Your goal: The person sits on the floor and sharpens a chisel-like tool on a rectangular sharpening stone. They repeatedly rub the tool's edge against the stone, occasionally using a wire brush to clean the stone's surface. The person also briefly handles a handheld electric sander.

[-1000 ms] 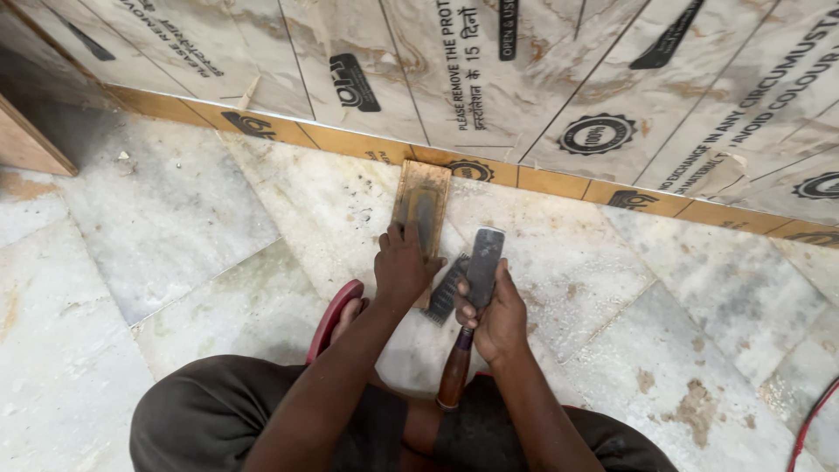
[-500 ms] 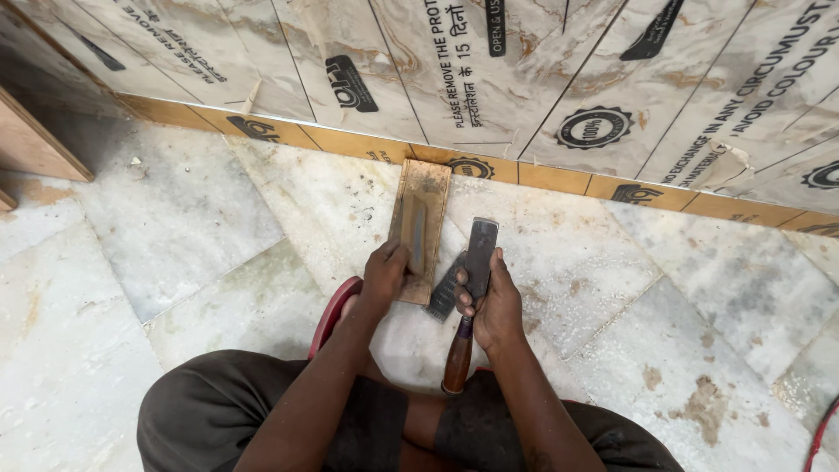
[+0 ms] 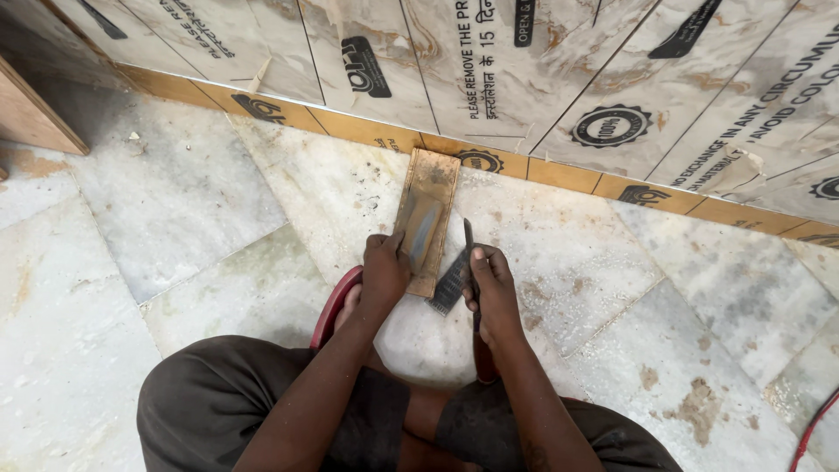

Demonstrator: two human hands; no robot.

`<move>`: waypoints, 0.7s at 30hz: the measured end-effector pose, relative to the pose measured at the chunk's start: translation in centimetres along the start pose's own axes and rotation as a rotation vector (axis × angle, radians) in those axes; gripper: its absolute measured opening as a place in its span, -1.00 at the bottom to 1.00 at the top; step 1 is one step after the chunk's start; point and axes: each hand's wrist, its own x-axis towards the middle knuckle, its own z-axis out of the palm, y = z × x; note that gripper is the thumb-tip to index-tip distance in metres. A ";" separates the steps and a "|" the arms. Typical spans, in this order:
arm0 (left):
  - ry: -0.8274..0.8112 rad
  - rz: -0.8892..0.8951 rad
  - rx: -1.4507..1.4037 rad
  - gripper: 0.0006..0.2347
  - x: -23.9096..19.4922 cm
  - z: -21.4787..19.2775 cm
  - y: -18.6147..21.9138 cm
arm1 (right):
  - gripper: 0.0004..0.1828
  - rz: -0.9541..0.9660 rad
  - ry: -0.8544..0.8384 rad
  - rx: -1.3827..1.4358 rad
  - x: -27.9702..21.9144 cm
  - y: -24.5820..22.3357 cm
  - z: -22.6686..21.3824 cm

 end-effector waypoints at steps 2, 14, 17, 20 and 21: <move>-0.018 0.033 0.052 -0.66 0.1 -0.1 -0.3 | -0.61 -0.020 0.016 -0.092 0.4 0.4 0.1; -0.395 -0.051 0.229 -0.75 3.0 -8.2 4.4 | -0.45 -0.270 0.080 -0.753 2.4 3.1 0.1; -0.503 -0.026 0.311 -0.74 3.1 -10.2 6.2 | -0.43 -0.302 0.071 -0.856 3.2 3.5 0.7; -0.537 0.016 0.277 -0.61 3.5 -12.0 6.7 | -0.40 -0.283 0.080 -0.965 3.7 3.5 2.2; -0.507 0.035 0.236 -0.55 3.6 -12.4 6.6 | -0.41 -0.284 0.085 -1.017 3.7 3.3 2.7</move>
